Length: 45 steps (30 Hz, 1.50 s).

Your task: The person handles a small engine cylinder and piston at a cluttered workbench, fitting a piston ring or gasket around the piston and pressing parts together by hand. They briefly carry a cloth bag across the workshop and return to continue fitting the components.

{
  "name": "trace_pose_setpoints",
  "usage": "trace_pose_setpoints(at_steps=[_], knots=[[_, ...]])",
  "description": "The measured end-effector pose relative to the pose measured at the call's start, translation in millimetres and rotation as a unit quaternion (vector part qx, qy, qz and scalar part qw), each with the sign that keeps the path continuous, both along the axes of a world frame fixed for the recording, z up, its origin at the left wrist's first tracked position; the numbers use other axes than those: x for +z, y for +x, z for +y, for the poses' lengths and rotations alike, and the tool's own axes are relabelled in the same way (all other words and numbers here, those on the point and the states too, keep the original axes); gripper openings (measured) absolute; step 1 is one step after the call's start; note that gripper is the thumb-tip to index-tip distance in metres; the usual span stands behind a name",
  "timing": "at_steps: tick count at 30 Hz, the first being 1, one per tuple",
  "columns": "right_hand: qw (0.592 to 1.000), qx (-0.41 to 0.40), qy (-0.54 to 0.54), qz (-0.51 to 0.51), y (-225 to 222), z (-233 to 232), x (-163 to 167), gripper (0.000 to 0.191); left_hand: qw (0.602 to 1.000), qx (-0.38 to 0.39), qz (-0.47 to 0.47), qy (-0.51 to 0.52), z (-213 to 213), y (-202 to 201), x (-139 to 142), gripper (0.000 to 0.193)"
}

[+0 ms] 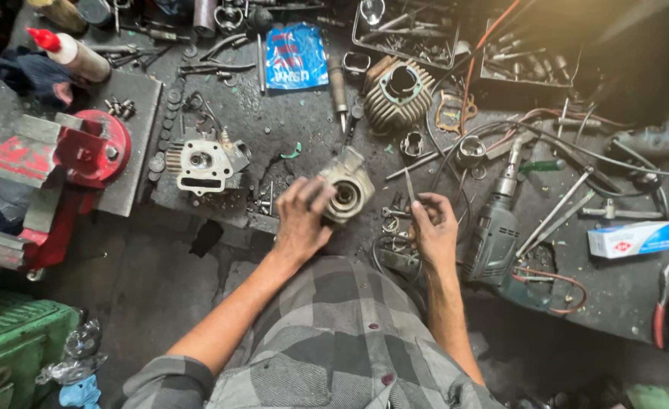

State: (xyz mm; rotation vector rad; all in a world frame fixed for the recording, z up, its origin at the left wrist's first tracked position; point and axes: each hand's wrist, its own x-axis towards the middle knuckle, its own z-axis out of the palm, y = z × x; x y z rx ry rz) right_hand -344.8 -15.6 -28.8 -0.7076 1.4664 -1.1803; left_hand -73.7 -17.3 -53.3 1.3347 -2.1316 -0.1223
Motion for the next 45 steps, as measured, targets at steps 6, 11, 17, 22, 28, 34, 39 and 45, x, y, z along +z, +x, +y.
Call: trace_pose_setpoints(at_steps=[6, 11, 17, 22, 28, 34, 39, 45], knots=[[0.999, 0.02, 0.029, -0.019, 12.4, 0.5, -1.5, 0.027, 0.969, 0.046, 0.084, 0.228, -10.8, 5.5, 26.5, 0.125], [0.999, 0.023, 0.022, -0.035, 19.8, -8.8, 2.1, 0.027, 0.95, 0.122, 0.06, 0.282, -8.3, 9.5, 57.8, 0.127], [0.999, 0.014, -0.006, -0.047, 15.6, -20.6, 4.1, 0.028, 0.846, 0.19, 0.098, 0.488, -10.3, 24.2, 56.5, 0.093], [0.999, 0.022, -0.011, -0.045, 16.6, -18.7, -1.4, 0.026, 0.862, -0.014, 0.297, 0.409, -23.2, 47.1, 12.9, 0.073], [0.999, 0.025, 0.011, -0.022, 14.3, -9.1, -1.2, 0.026, 0.512, -0.065, 0.55, 0.657, -12.2, 57.3, -1.1, 0.071], [0.998, -0.007, 0.008, -0.061, 3.5, -5.9, -0.4, 0.027, 0.36, -0.048, 0.673, 0.644, -7.8, 23.3, 7.4, 0.077], [0.999, -0.012, 0.002, -0.047, -4.6, -1.4, -0.8, 0.027, 0.696, 0.016, 0.402, 0.594, -3.5, 12.6, 16.4, 0.079], [0.998, -0.042, -0.017, -0.052, -10.5, 0.7, -3.1, 0.021, 0.852, 0.022, 0.214, 0.478, 1.5, 14.4, 8.4, 0.083]])
